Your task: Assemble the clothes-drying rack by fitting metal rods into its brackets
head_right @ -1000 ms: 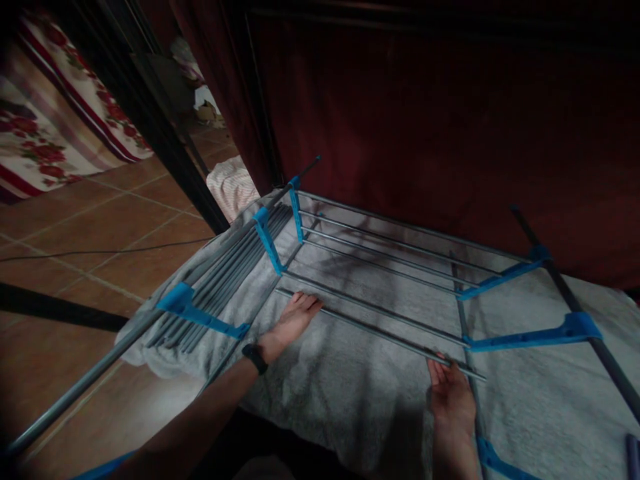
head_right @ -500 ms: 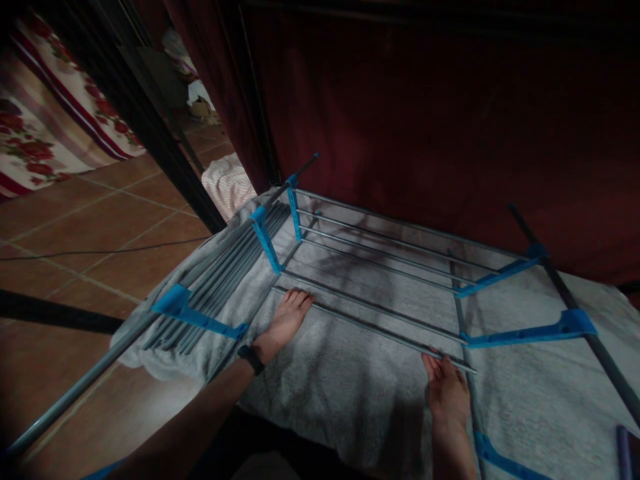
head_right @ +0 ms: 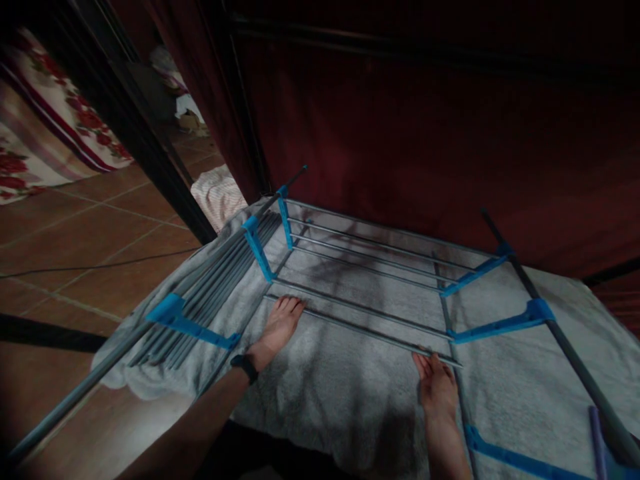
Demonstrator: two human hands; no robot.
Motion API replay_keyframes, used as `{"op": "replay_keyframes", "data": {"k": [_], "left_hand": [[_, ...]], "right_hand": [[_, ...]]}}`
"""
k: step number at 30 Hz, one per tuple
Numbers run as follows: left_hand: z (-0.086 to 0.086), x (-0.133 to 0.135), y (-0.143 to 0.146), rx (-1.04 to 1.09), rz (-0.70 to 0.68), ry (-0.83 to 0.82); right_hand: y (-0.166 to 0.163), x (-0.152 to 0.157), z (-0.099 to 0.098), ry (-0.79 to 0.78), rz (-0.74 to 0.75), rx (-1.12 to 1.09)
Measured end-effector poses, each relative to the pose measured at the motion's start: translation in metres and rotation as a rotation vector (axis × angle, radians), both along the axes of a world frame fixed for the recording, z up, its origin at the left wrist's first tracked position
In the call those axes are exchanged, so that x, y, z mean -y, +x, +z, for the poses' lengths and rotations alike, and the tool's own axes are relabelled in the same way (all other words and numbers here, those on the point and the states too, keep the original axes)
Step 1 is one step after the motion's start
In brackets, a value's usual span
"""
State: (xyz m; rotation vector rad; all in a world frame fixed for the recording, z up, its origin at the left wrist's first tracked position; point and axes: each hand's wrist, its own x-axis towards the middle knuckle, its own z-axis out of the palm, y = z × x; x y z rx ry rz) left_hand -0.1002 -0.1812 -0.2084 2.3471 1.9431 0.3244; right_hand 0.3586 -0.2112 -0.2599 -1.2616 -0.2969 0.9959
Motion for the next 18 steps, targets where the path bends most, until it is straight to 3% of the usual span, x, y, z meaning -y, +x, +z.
{"op": "replay_keyframes", "data": {"k": [6, 18], "left_hand": [[-0.004, -0.003, -0.004, -0.035, -0.006, 0.002], [-0.021, -0.011, -0.023, 0.07, -0.046, 0.128]], "right_hand": [[-0.006, -0.005, -0.002, -0.069, -0.043, -0.023], [-0.038, -0.011, 0.037, -0.07, -0.114, -0.102]]}}
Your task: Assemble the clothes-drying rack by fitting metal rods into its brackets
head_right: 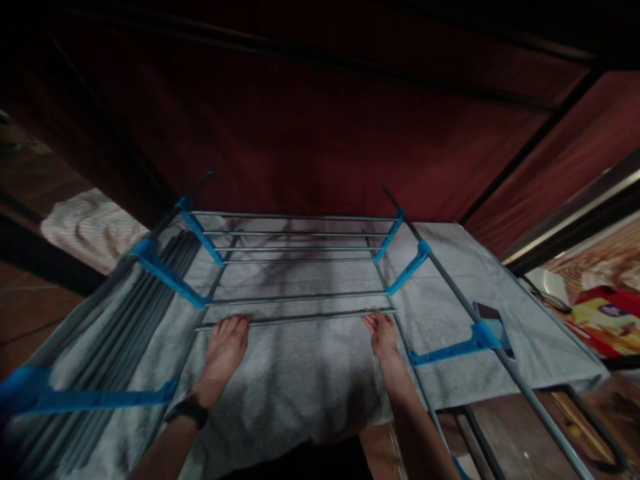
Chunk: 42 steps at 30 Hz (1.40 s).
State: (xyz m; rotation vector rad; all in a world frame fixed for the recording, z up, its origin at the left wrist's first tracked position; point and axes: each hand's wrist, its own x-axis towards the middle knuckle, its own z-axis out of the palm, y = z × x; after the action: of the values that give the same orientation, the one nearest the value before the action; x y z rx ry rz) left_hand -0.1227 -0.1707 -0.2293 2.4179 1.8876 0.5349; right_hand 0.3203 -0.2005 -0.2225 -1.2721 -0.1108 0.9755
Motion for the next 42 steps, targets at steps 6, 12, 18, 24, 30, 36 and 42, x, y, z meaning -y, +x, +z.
{"op": "replay_keyframes", "data": {"k": [6, 12, 18, 24, 30, 36, 42], "left_hand": [[-0.007, -0.003, -0.004, -0.015, -0.039, 0.079], [-0.007, -0.002, -0.009, 0.005, -0.041, 0.138], [-0.009, 0.004, -0.019, 0.042, -0.094, 0.137], [-0.004, 0.011, -0.021, 0.07, -0.055, 0.057], [0.009, 0.017, -0.016, 0.073, -0.009, -0.023], [0.019, 0.027, 0.0, -0.034, 0.028, -0.093], [0.03, 0.034, 0.011, -0.078, 0.111, -0.053]], "right_hand": [[-0.001, -0.002, 0.003, 0.024, 0.036, 0.019], [0.001, 0.0, -0.001, 0.028, 0.063, 0.046], [0.002, 0.0, 0.002, -0.015, 0.041, 0.02], [0.003, 0.0, 0.001, -0.028, 0.04, 0.0], [0.01, 0.0, -0.004, -0.029, 0.009, -0.026], [0.033, 0.008, -0.008, -0.095, 0.118, -0.002], [0.062, 0.018, -0.029, -0.188, 0.151, 0.156]]}}
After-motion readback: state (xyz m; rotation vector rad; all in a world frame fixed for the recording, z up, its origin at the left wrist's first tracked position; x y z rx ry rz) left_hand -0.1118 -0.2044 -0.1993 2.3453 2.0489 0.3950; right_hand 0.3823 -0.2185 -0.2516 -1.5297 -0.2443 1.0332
